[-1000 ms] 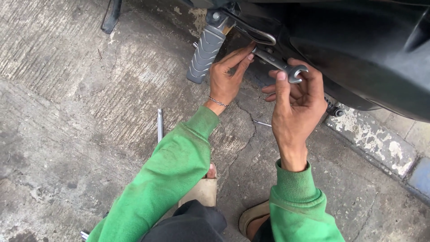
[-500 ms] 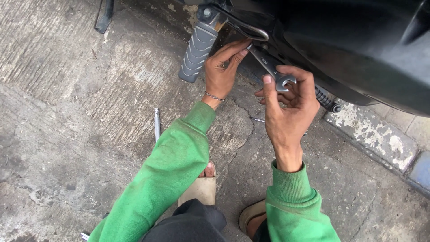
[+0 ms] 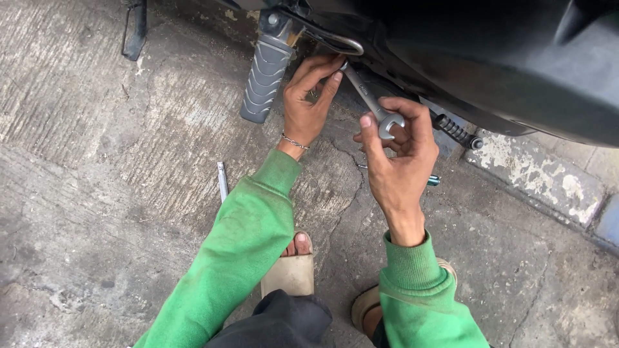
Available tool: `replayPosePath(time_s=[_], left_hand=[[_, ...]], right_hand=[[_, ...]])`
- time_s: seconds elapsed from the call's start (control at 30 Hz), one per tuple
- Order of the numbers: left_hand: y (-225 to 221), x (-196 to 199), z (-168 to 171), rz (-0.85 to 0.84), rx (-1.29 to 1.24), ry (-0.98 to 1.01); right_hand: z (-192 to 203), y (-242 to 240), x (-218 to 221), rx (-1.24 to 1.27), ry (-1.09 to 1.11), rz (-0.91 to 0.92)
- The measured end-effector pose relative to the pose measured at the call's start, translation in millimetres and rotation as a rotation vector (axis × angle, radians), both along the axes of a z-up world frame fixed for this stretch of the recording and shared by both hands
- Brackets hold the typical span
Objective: Repairing the chassis of a motorcycle using various hand tools like wrenches and screwdrivers.
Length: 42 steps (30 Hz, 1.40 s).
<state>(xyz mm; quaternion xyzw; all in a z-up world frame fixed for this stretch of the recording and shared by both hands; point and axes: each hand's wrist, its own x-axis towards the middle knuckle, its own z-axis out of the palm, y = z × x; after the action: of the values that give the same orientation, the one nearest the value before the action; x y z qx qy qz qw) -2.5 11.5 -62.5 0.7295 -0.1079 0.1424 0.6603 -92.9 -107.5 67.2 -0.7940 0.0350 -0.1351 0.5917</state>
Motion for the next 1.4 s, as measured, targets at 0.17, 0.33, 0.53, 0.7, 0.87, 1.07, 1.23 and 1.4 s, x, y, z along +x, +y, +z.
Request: replayPosePath(time_s=[0.17, 0.33, 0.53, 0.7, 0.87, 1.07, 1.23, 1.4], left_hand=[[-3.0, 1.1, -16.2, -0.057, -0.061, 0.019], [-0.2, -2.5, 1.6, -0.052, -0.038, 0.045], [0.9, -4.7, -7.2, -0.119, -0.165, 0.108], [1.5, -4.4, -3.7, -0.112, -0.194, 0.114], [7.2, -2.4, -4.2, -0.202, -0.248, 0.163], [34.8, 2.5, -7.0, -0.331, -0.15, 0.249], [45.6, 1.6, 1.5, -0.376, 0.085, 0.252], [45.9, 17.2, -37.9, -0.184, 0.23, 0.103]], right_hand=[[-0.2, -3.3, -10.1, -0.052, -0.012, 0.048], [-0.2, -1.4, -6.3, -0.022, -0.087, 0.031], [-36.5, -2.9, -14.9, 0.319, -0.107, 0.185], [-47.8, 9.1, -23.8, 0.33, -0.031, 0.115], [-96.9, 19.4, -31.1, 0.402, 0.052, 0.164], [-127.9, 55.6, -18.7, 0.425, 0.219, 0.229], [-176.7, 59.8, 5.1, 0.283, 0.212, 0.242], [-172.4, 62.3, 17.8, 0.171, 0.296, 0.331]])
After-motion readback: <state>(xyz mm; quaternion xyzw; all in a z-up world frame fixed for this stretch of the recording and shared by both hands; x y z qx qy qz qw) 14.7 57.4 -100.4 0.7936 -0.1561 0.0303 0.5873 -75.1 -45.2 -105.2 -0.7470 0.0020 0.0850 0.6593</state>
